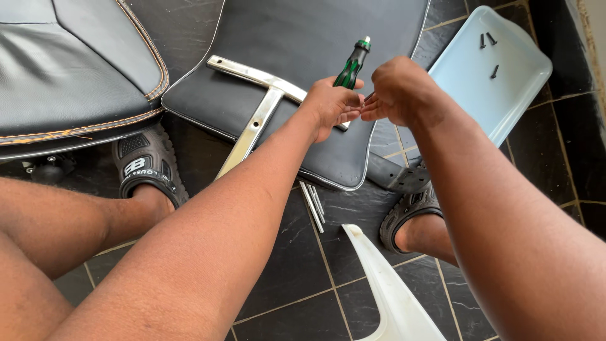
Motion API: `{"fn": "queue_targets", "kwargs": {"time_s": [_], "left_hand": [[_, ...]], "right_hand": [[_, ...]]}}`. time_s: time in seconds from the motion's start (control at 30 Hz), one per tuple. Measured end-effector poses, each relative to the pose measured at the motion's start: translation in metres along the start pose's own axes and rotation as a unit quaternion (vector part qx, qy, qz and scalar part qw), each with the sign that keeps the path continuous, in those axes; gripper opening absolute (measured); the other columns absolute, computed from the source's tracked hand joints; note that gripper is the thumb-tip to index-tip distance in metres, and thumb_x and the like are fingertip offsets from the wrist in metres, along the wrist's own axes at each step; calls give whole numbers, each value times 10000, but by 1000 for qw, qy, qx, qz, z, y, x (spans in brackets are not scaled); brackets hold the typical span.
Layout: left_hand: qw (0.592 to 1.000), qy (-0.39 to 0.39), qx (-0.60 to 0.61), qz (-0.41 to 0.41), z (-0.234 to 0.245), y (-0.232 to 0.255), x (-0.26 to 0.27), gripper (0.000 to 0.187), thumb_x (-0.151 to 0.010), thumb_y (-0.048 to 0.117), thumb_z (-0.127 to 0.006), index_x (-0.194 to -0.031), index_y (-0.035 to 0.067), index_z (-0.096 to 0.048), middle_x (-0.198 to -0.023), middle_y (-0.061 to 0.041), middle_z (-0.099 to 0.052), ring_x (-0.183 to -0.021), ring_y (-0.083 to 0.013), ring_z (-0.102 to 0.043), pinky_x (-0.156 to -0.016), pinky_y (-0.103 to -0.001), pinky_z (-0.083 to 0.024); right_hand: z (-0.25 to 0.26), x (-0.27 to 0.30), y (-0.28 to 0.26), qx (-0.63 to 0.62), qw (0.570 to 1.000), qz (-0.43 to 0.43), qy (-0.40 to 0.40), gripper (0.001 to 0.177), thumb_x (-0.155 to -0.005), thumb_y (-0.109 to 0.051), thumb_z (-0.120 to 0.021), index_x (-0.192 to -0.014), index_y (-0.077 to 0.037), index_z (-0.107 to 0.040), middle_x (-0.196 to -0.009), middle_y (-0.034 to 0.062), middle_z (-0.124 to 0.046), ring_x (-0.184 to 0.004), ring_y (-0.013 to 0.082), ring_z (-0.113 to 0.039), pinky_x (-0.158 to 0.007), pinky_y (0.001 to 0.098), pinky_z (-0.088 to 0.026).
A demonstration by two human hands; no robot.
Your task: The person sits on a tiled floor and disassembles an office chair. They use a screwdriver and hex keys to unscrew a metal bracket from the chair backrest, remove the backrest from the T-shaped mount, detach an armrest, and then unscrew bolts from the seat mechanism plate.
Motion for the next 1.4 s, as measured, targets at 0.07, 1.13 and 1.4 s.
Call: {"fn": "queue_targets", "kwargs": {"time_s": [0.07,1.13,1.4], "left_hand": [[1000,-4,5,4,2,-3,0,460,-810,29,-735,-1260,44,-645,-1030,-96,-695,-911,-190,-692,-846,-331,-594],[987,-79,-100,-101,-4,-6,33,734,-751,273,-791,-1434,156,-552,-1106,-70,-611,-982,-147,-569,-914,-321,-483],[994,-105,-6,-37,-13,9,12,622,-839,546,-633,-1286,118,-586,-1284,-26,-573,-1146,-225,-449,-1067,-438,-362]], "right_hand": [[0,-4,6,-30,1000,3,7,296,-1039,-39,-420,-1153,205,-544,-1186,352,-641,-1121,405,-716,-951,423,-580],[51,-39,55,-449,877,154,77,357,-1008,-391,-550,-1045,-37,-565,-966,84,-652,-931,249,-709,-901,469,-621],[50,-10,90,-552,831,31,64,384,-1018,-407,-438,-958,-38,-524,-902,114,-564,-778,245,-590,-798,477,-577]]}}
Point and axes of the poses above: each hand's wrist, its own x-axis away from the middle knuckle, its own z-axis out of the back of the hand, y = z × x, the point moved 2 cm from there along -x, towards the middle knuckle
